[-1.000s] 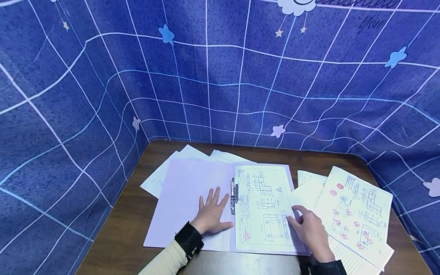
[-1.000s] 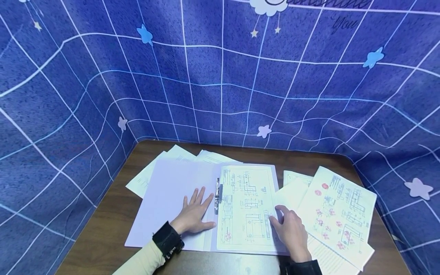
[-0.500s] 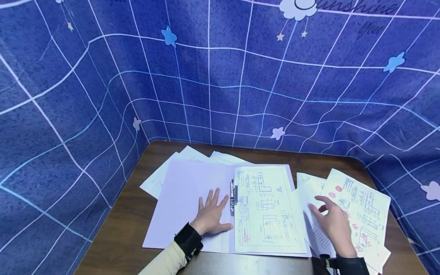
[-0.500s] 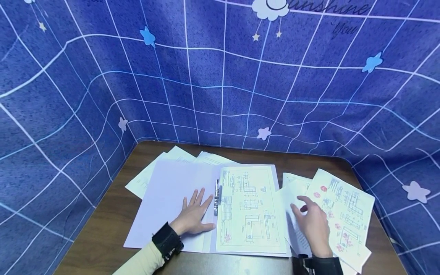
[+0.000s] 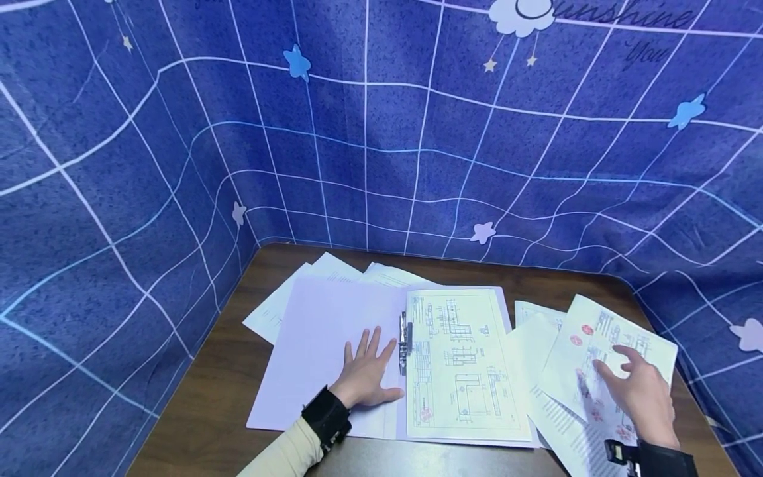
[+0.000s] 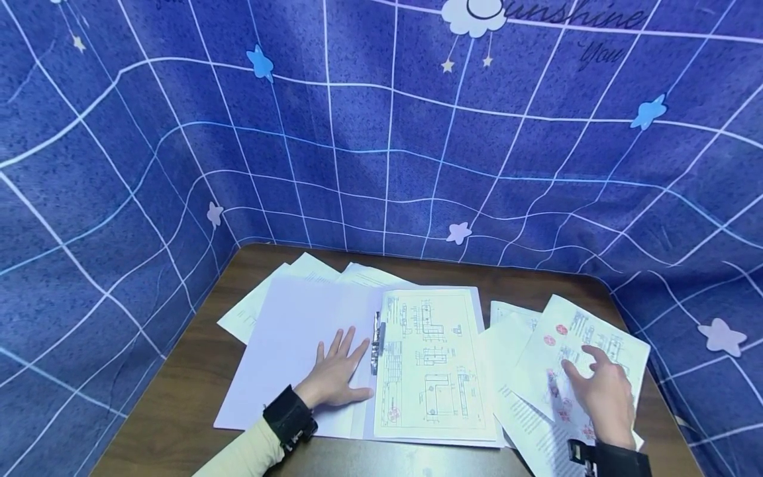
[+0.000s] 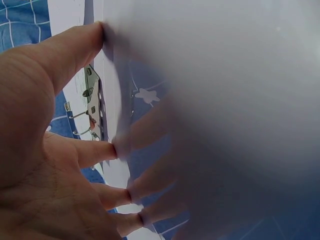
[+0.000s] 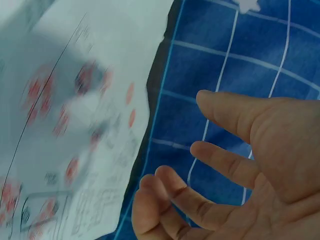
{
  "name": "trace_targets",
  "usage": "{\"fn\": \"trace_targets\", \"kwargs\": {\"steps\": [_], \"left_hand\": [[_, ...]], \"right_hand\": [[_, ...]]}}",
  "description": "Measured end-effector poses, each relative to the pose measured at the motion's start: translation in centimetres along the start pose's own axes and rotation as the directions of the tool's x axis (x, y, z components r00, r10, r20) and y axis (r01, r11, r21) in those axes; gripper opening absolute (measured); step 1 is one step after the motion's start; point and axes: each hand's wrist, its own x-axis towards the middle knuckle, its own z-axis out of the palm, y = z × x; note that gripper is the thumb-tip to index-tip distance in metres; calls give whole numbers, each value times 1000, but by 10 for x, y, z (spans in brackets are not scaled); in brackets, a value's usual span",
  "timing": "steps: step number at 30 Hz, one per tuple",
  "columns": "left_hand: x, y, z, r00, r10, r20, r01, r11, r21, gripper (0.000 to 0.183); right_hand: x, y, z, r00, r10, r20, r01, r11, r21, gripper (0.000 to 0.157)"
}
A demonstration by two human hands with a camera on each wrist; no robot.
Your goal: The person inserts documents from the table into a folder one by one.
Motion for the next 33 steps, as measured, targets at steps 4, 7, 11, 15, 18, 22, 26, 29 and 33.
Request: {"fn": "trace_targets", "kwargs": {"steps": [4, 7, 11, 15, 18, 22, 26, 29, 33], "left_hand": [[0, -1, -1, 1000, 4, -2, -4, 1000, -8, 100], [1, -1, -1, 1000, 8, -4, -9, 1000, -15, 100], [1, 0, -3, 1000, 14, -4, -14, 1000, -19, 100], [1, 0, -4, 1000, 11, -3, -11, 1000, -11, 100], [1, -1, -5, 1000, 11, -3, -11, 1000, -8, 100], [0, -2, -5, 1000, 16, -5, -16, 1000, -14, 100], [0, -2, -4, 1000, 17, -6, -17, 1000, -18, 99], [0, -2, -2, 1000, 17, -6, -17, 1000, -16, 99], [-1, -1, -1, 1000, 20, -9, -21, 1000, -10, 100]], "right_hand": [[3, 12, -1, 995, 88, 46, -88, 996, -9, 74], [4, 20, 1, 988, 135, 75, -134, 991, -16, 80], [3, 32, 2, 983, 161, 93, -159, 987, -31, 82], [4, 39, 2, 989, 120, 92, -116, 992, -54, 79], [8, 39, 3, 993, 78, 92, -72, 995, -65, 78], [14, 32, 4, 996, 25, 86, -20, 998, -67, 76], [19, 17, 6, 996, -82, 40, 84, 994, -63, 71], [25, 4, 7, 982, -191, 2, 191, 980, -64, 67], [38, -12, 12, 944, -331, -12, 330, 943, -52, 67]]}}
